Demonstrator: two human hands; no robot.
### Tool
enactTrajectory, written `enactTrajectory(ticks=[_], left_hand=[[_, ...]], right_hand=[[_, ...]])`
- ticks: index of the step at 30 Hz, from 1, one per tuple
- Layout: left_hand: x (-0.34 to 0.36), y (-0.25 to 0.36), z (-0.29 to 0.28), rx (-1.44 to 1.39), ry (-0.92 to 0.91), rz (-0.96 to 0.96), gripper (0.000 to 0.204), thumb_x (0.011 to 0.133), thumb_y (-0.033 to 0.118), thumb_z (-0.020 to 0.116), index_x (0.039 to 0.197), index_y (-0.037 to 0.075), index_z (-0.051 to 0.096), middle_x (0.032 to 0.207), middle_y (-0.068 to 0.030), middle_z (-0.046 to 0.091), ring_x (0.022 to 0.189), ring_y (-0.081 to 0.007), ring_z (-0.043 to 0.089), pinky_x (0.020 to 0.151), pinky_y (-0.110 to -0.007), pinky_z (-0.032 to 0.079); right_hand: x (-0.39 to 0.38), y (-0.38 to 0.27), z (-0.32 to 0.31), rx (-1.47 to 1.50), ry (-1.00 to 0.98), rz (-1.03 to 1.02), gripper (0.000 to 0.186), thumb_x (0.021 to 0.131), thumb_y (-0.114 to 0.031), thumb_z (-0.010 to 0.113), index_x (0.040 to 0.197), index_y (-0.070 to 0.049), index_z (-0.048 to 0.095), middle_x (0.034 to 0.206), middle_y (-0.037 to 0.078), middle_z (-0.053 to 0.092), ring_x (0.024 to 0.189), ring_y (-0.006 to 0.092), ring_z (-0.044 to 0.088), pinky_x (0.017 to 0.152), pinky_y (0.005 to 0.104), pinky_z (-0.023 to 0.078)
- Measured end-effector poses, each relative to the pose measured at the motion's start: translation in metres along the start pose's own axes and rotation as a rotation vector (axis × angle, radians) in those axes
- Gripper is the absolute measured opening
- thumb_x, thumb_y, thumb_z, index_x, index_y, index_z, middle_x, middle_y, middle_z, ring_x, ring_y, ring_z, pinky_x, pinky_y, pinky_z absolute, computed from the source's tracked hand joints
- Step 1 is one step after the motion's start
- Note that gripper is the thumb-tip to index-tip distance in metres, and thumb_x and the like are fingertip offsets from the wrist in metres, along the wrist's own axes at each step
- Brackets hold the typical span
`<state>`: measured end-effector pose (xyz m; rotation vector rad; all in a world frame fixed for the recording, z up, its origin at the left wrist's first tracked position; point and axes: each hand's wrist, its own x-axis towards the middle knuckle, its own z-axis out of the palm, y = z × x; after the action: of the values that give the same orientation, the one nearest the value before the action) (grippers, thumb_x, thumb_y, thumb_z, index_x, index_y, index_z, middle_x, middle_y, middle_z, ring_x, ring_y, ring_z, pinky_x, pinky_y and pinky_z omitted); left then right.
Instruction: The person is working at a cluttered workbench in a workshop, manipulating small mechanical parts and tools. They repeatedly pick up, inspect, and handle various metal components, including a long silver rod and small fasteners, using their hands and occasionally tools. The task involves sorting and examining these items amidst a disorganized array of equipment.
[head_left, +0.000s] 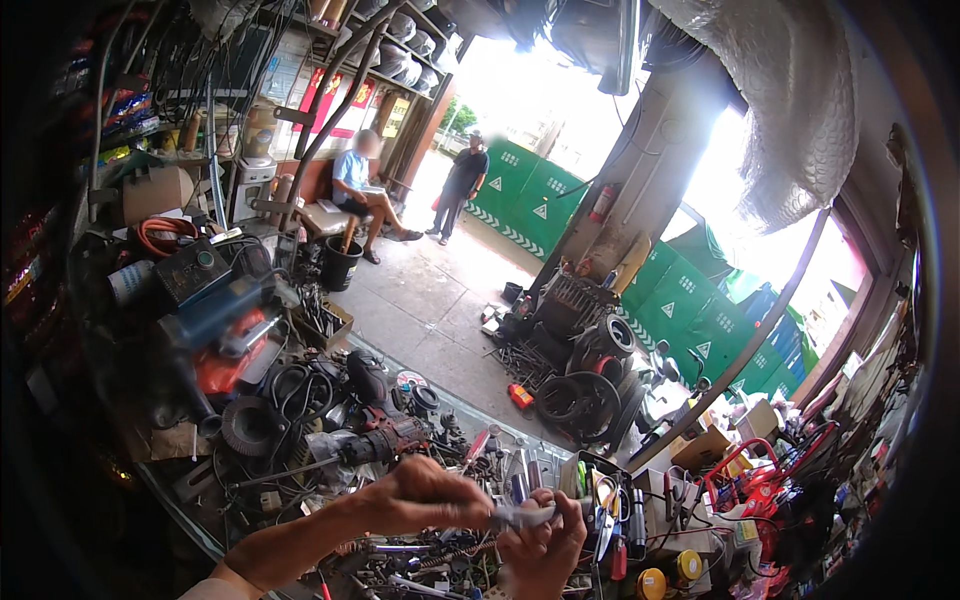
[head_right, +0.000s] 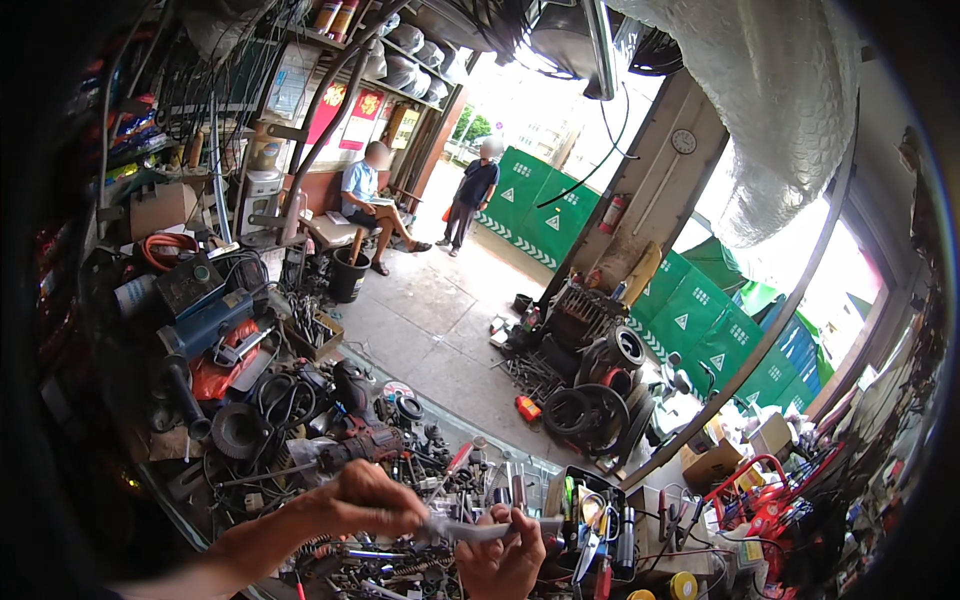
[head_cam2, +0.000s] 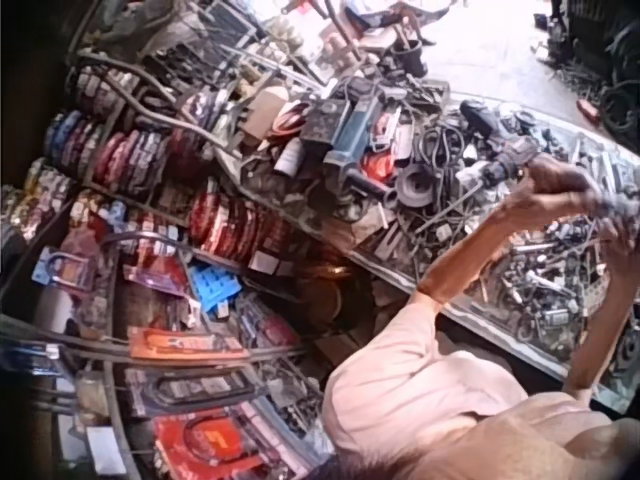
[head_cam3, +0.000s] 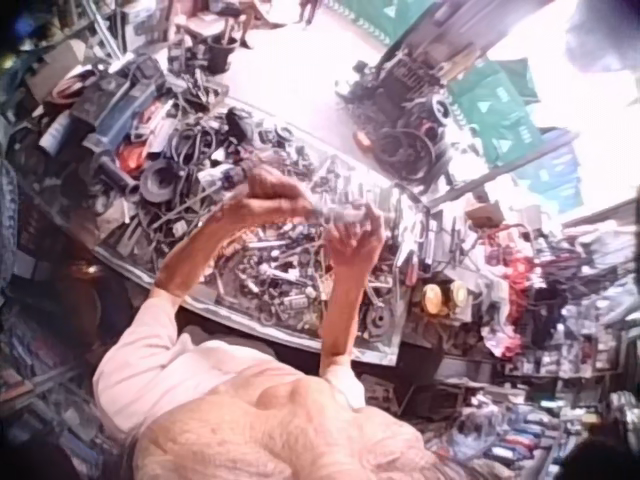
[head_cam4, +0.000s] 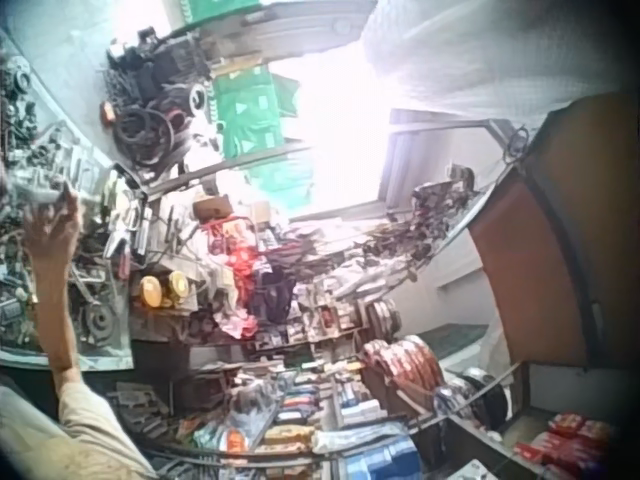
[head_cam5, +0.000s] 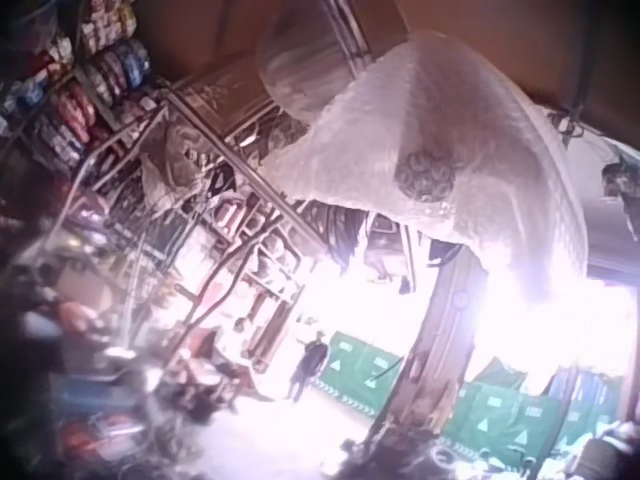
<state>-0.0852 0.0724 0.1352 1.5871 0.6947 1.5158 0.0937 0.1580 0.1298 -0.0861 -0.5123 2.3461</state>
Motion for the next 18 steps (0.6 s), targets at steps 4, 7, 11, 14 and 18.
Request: enactTrajectory(ticks=[4,7,11,14,18], left_hand=[[-0.001,-0.011,0.001,0.136,-0.306,-0.008,0.023,0.089,0.022,0.056,0.094,0.000,0.063,0.058,-0.0062,0.052,0.051,-0.0098,0.042,0.049,-0.029,0.035],[-0.007,-0.014,0.003,0.389,-0.361,-0.039,0.027,0.089,0.026,0.055,0.085,0.000,0.062,0.058,-0.0150,0.050,0.048,-0.0227,0.044,0.051,-0.035,0.036],[-0.001,-0.014,0.005,0.918,-0.301,-0.329,0.028,0.087,0.028,0.053,0.077,0.003,0.060,0.058,-0.0150,0.054,0.054,-0.0289,0.055,0.052,-0.040,0.041],[0.001,-0.022,0.006,1.035,-0.035,-0.361,0.027,0.086,0.027,0.054,0.073,0.005,0.058,0.057,-0.0147,0.055,0.054,-0.0306,0.057,0.052,-0.042,0.042],[0.009,-0.036,0.005,0.966,0.401,-0.108,0.016,0.084,0.016,0.059,0.076,0.003,0.060,0.055,-0.0143,0.054,0.047,-0.0270,0.054,0.046,-0.036,0.041]], right_hand=[[-0.006,-0.009,0.002,-0.469,0.377,-0.148,0.027,0.085,-0.028,0.052,0.080,-0.002,0.053,0.058,0.004,0.052,0.038,0.0087,0.042,0.032,0.0206,0.028],[-0.009,-0.018,0.002,-0.896,0.466,-0.199,0.024,0.085,-0.024,0.053,0.079,-0.001,0.055,0.058,0.004,0.052,0.037,0.0088,0.041,0.032,0.0208,0.028],[-0.011,-0.024,-0.009,-1.120,0.478,-0.435,0.016,0.083,-0.015,0.057,0.079,0.000,0.056,0.055,0.004,0.052,0.037,0.0090,0.044,0.032,0.0213,0.030],[-0.013,-0.021,-0.006,-1.259,0.447,-0.522,0.017,0.085,-0.014,0.057,0.084,0.002,0.057,0.055,0.007,0.054,0.036,0.0099,0.044,0.032,0.0219,0.032],[-0.022,-0.006,0.002,-1.364,0.467,-0.646,0.043,0.094,-0.036,0.042,0.081,0.000,0.062,0.049,0.005,0.054,0.037,0.0112,0.044,0.037,0.0229,0.033]])
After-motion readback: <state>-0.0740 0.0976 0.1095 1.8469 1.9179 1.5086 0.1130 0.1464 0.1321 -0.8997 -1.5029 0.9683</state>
